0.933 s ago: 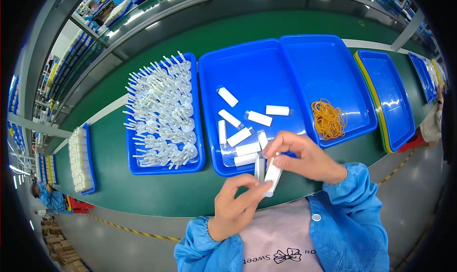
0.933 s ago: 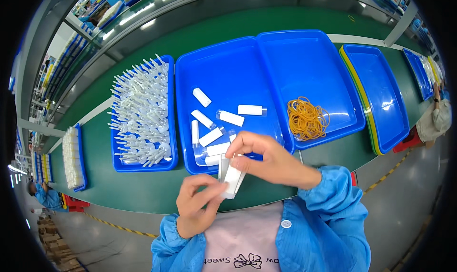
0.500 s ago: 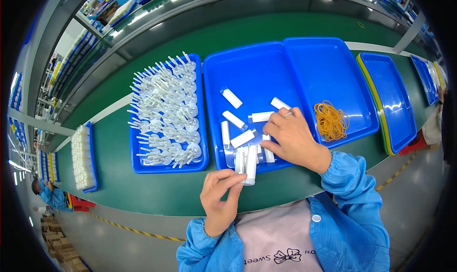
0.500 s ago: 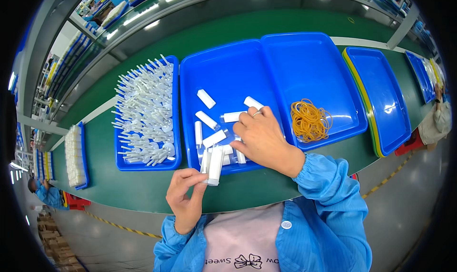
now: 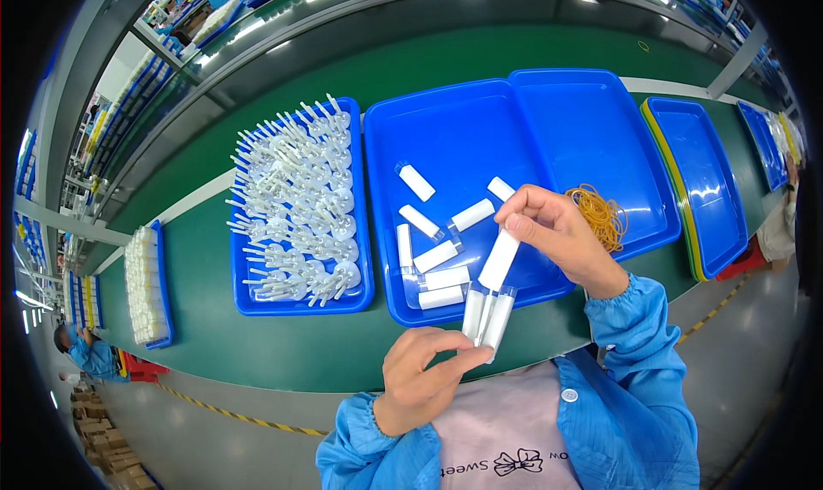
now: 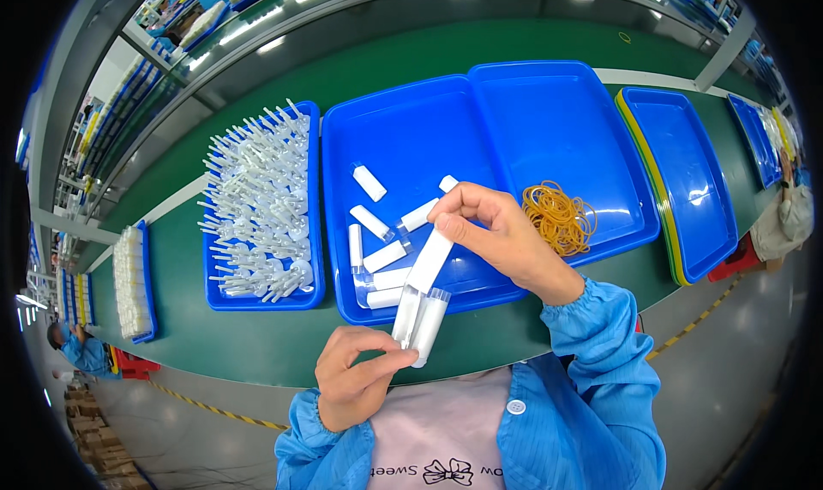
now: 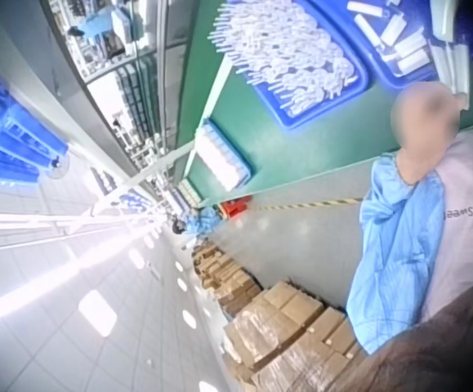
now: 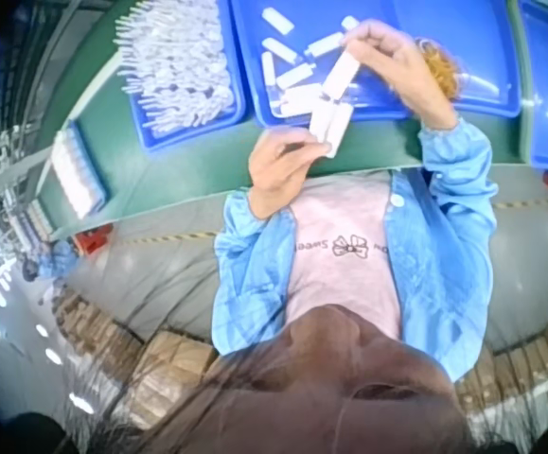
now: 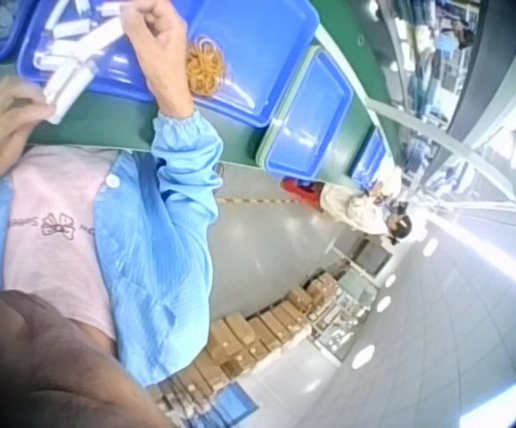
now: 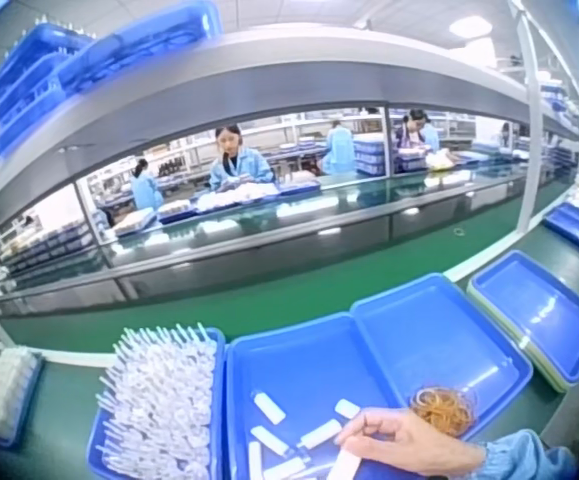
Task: Assembling plastic components and grouping them with rubber bands on a production line.
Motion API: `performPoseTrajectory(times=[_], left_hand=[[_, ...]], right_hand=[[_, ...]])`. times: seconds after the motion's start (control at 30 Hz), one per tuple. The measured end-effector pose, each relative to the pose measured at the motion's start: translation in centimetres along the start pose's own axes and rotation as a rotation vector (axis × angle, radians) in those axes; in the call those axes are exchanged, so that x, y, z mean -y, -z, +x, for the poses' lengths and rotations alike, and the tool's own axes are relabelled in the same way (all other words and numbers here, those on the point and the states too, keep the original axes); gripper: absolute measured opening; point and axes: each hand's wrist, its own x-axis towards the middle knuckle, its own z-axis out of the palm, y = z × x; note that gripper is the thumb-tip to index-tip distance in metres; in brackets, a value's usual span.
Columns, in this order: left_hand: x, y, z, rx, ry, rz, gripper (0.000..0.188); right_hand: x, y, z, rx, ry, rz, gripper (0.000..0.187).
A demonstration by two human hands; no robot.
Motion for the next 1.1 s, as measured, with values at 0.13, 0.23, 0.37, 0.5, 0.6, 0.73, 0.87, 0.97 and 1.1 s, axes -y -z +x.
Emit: performPoseTrajectory(times=[0.13,0.23,0.37,0.5,0.6,0.73,0.87,0.97,1.1], left_hand=[[0.0,0.1,0.1,0.003,-0.012,-0.013,0.040],[0.0,0.1,0.1,-0.002,-0.013,-0.021,0.040],[-0.2,0.1,0.3,0.019,-0.010,-0.012,0.039],[0.0,0.3,0.3,0.045,-0.051,-0.013,0.041],[-0.2,0.2,0.3,0.057,-0.056,0.001,0.040],[-0.9,0.2,0.2,0.077,-0.088,0.062,0.039],[-1.1,0.0,-0.1,0.080,-0.095,0.104,0.040],[-1.3,0.1,-0.2,0.075,-0.082,0.120,0.036],[-1.2,0.1,-0.9,0.013,-0.135,0.110,0.034]], right_hand=[[0.3,0.4,0.1,0.047,-0.053,0.027,0.022],[0.2,0.5,0.0,0.051,-0.061,0.032,0.022],[0.8,0.3,-0.1,0.076,-0.100,0.070,0.021],[1.0,0.2,-0.1,0.092,-0.107,0.042,0.021],[1.2,-0.1,-0.4,0.092,-0.095,-0.003,0.018],[1.4,-0.4,-1.0,0.127,-0.167,0.082,0.013],[1.6,-1.1,-2.0,0.094,-0.066,-0.024,0.011],[2.2,-1.7,-2.6,0.099,0.060,-0.194,0.010],[2.3,-2.6,-3.1,0.160,0.067,-0.206,0.010]])
